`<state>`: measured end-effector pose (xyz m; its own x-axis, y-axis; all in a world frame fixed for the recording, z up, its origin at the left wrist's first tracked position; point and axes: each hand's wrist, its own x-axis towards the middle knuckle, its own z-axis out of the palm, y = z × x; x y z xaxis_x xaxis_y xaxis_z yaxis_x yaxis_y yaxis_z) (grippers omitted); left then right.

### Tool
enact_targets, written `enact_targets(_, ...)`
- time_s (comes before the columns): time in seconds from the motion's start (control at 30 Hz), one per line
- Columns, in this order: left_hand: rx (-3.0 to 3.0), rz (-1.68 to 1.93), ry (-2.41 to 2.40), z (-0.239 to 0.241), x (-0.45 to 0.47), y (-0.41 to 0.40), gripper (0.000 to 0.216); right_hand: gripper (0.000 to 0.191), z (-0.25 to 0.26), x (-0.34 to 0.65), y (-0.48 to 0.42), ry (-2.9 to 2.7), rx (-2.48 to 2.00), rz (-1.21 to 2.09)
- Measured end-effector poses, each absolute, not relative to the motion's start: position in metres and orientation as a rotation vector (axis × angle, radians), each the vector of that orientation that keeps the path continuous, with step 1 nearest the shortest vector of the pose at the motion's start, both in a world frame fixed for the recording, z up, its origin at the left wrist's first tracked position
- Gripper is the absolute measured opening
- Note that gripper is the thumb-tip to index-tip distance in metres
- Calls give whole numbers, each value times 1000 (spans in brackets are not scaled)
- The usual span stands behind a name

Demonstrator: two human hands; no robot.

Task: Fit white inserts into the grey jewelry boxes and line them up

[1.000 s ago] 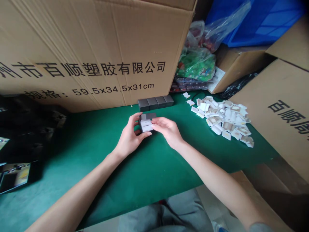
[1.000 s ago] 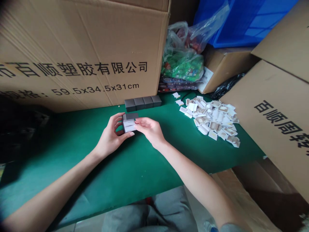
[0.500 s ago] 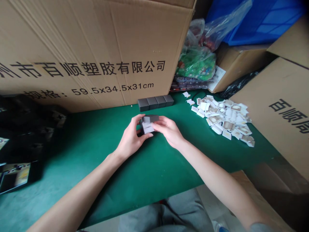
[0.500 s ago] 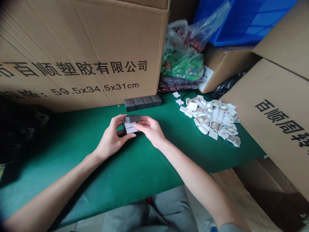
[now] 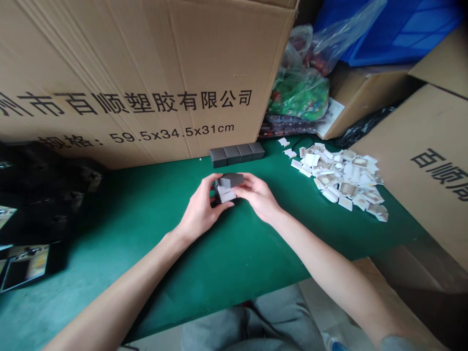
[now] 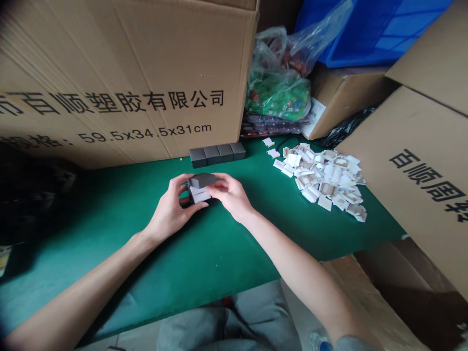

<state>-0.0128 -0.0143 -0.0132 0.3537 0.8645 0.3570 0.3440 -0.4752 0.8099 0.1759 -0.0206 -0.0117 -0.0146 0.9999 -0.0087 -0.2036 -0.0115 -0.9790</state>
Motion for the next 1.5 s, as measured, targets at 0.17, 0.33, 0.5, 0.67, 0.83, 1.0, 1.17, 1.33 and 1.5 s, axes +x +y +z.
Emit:
enact_targets(0.17,1984,1058,1035,-12,-13,-14,67,46,-12,174,-21,-1034,-1057,1316)
enact_targets(0.33,2024,1051,1065,-14,-13,-13,66,43,-12,170,-22,-1025,-1056,1261)
enact_targets(0.5,2040,1057,1060,-16,-13,-13,67,41,-10,168,-23,-1014,-1045,1225)
enact_targets(0.67,2063,1070,1050,-17,-13,-12,67,39,-7,167,-25,-988,-1059,1244)
enact_targets(0.83,2093,1067,1028,-18,-13,-12,68,37,-6,167,-25,-976,-1050,1231)
enact_targets(1.0,2086,1071,1013,-20,-13,-13,68,36,-7,168,-25,-982,-1043,1243)
enact_targets(1.17,2055,1076,1002,-20,-12,-12,68,35,-8,169,-25,-979,-1055,1244)
enact_targets(1.33,2040,1065,999,-20,-13,-12,67,32,-8,170,-24,-994,-1057,1258)
enact_targets(1.5,2021,1046,997,-20,-14,-13,66,34,-8,171,-25,-1021,-1042,1266)
